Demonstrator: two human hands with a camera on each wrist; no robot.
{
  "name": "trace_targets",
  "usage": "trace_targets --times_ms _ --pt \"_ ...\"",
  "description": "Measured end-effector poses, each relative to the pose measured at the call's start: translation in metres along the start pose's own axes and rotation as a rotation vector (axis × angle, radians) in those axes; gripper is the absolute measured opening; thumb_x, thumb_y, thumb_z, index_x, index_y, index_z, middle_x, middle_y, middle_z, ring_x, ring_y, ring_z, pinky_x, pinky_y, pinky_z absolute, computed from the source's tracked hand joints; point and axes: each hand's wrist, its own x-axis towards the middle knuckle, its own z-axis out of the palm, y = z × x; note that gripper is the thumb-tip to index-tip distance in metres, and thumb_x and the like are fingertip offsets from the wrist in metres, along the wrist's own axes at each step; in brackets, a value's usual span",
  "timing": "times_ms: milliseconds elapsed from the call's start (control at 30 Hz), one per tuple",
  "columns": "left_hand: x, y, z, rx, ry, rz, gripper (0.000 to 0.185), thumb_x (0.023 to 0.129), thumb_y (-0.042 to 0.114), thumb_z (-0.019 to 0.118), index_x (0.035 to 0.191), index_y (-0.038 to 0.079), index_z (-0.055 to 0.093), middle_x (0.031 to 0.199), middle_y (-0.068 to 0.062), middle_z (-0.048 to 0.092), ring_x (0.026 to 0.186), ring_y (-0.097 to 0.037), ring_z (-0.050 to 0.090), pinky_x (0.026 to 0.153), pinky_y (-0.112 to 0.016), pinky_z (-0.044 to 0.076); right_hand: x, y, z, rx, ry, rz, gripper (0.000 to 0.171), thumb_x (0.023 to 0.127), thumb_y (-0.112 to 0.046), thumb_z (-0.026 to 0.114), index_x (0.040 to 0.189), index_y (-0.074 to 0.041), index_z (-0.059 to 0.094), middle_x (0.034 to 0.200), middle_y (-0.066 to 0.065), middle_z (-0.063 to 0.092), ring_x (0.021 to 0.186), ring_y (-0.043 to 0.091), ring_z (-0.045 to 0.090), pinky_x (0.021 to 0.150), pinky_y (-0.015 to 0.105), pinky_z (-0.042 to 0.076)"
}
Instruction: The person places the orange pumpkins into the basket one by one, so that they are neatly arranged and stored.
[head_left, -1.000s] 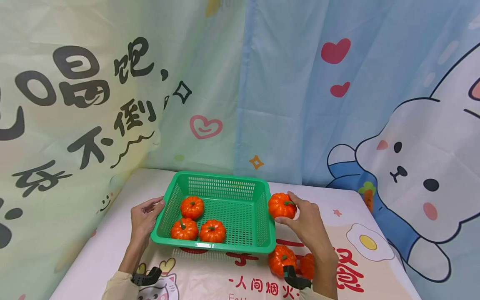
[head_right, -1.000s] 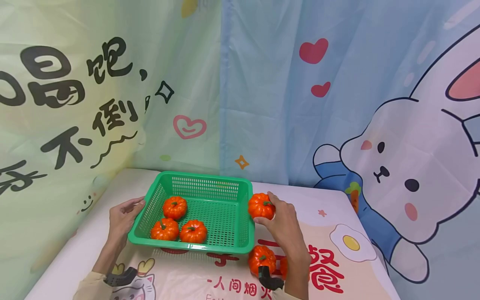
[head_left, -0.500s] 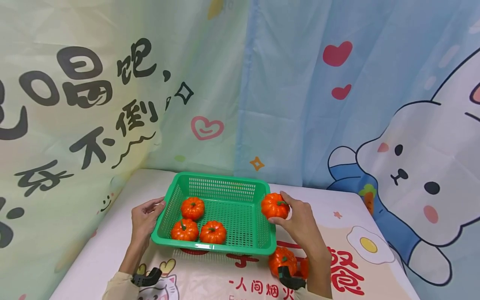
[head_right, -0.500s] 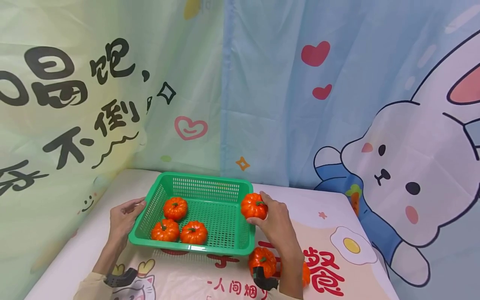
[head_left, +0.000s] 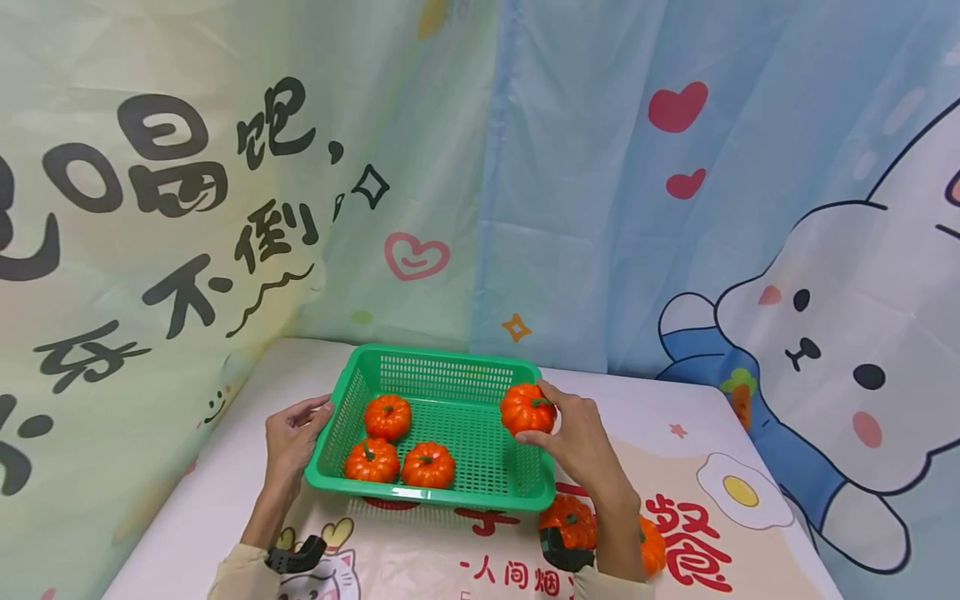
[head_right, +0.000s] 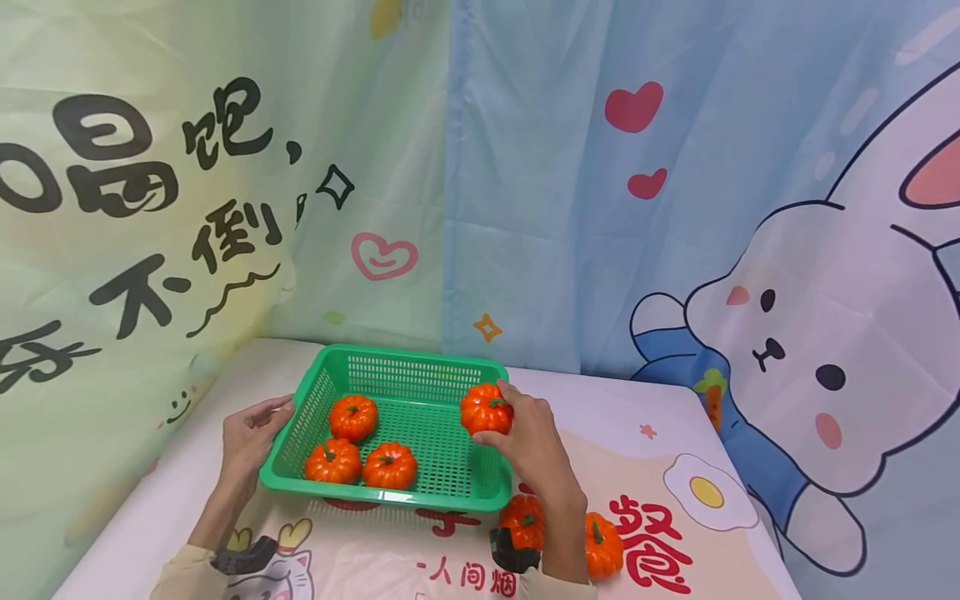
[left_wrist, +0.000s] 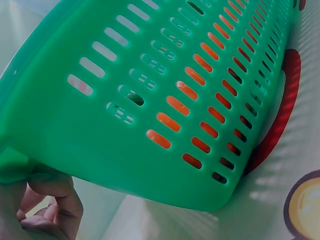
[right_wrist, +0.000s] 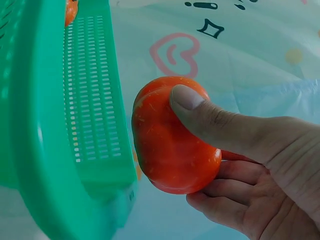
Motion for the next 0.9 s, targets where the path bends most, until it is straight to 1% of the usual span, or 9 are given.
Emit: trace_targets --times_ms 67,133,333,433,533,667,800,900 --pt "0.0 0.0 0.0 0.001 -0.001 0.001 0.034 0.104 0.021 0.077 0.129 -0.003 0.078 0.098 -0.002 0.081 0.079 -0.001 0.069 0.067 -0.018 0.059 0.001 -0.002 0.002 -0.002 -0.002 -0.005 0.082 0.087 -0.021 0.093 0.156 0.003 0.056 0.141 0.022 0.072 0.126 0.039 0.067 0.106 0.057 0.059" --pt "0.0 0.0 0.0 0.0 -0.002 0.004 0.034 0.104 0.02 0.077 0.129 -0.003 0.078 0.098 -0.002 0.081 0.079 -0.001 0.069 0.067 -0.018 0.059 0.003 -0.003 0.004 0.002 -0.009 -0.007 0.082 0.087 -0.02 0.093 0.156 0.002 0.056 0.142 0.022 0.072 0.127 0.04 0.067 0.106 0.056 0.06" --pt "0.001 -0.002 0.001 -0.009 -0.002 0.009 0.031 0.104 0.018 0.077 0.127 -0.003 0.079 0.087 0.012 0.077 0.077 -0.001 0.068 0.065 -0.017 0.057 0.007 -0.007 0.012 0.033 -0.026 -0.024 0.082 0.087 -0.019 0.093 0.157 0.002 0.056 0.141 0.021 0.072 0.123 0.036 0.069 0.101 0.053 0.062" --pt "0.001 -0.002 0.002 -0.016 -0.004 0.01 0.031 0.104 0.016 0.077 0.127 -0.004 0.079 0.084 0.015 0.075 0.075 -0.001 0.068 0.064 -0.017 0.057 0.009 -0.009 0.015 0.048 -0.03 -0.035 0.082 0.086 -0.019 0.094 0.156 0.002 0.057 0.138 0.02 0.074 0.12 0.034 0.069 0.099 0.052 0.063" --pt "0.002 -0.003 0.003 -0.016 -0.004 0.009 0.03 0.104 0.017 0.077 0.126 -0.003 0.079 0.085 0.014 0.076 0.075 -0.001 0.068 0.064 -0.018 0.057 0.013 -0.011 0.019 0.058 -0.037 -0.05 0.082 0.086 -0.019 0.094 0.155 0.002 0.057 0.136 0.018 0.074 0.117 0.032 0.069 0.097 0.051 0.063" --pt "0.002 -0.003 0.002 -0.016 -0.005 0.009 0.03 0.104 0.017 0.076 0.127 -0.003 0.079 0.088 0.009 0.078 0.075 -0.001 0.068 0.064 -0.018 0.057 0.017 -0.017 0.023 0.06 -0.059 -0.066 0.082 0.085 -0.018 0.095 0.155 0.002 0.058 0.137 0.017 0.074 0.117 0.03 0.07 0.097 0.049 0.063" --pt "0.002 -0.002 0.002 -0.023 -0.005 0.008 0.03 0.104 0.017 0.076 0.126 -0.003 0.079 0.087 0.01 0.078 0.075 -0.001 0.068 0.064 -0.018 0.057 0.023 -0.024 0.024 0.043 -0.076 -0.091 0.082 0.085 -0.02 0.095 0.156 0.0 0.058 0.139 0.018 0.074 0.12 0.031 0.069 0.1 0.05 0.062" --pt "0.002 -0.001 0.001 -0.026 -0.004 0.004 0.031 0.104 0.016 0.077 0.127 -0.004 0.079 0.088 0.009 0.078 0.075 -0.001 0.069 0.064 -0.018 0.057 0.027 -0.028 0.026 0.037 -0.085 -0.113 0.083 0.085 -0.02 0.095 0.156 -0.001 0.058 0.138 0.017 0.074 0.12 0.031 0.069 0.099 0.049 0.062"
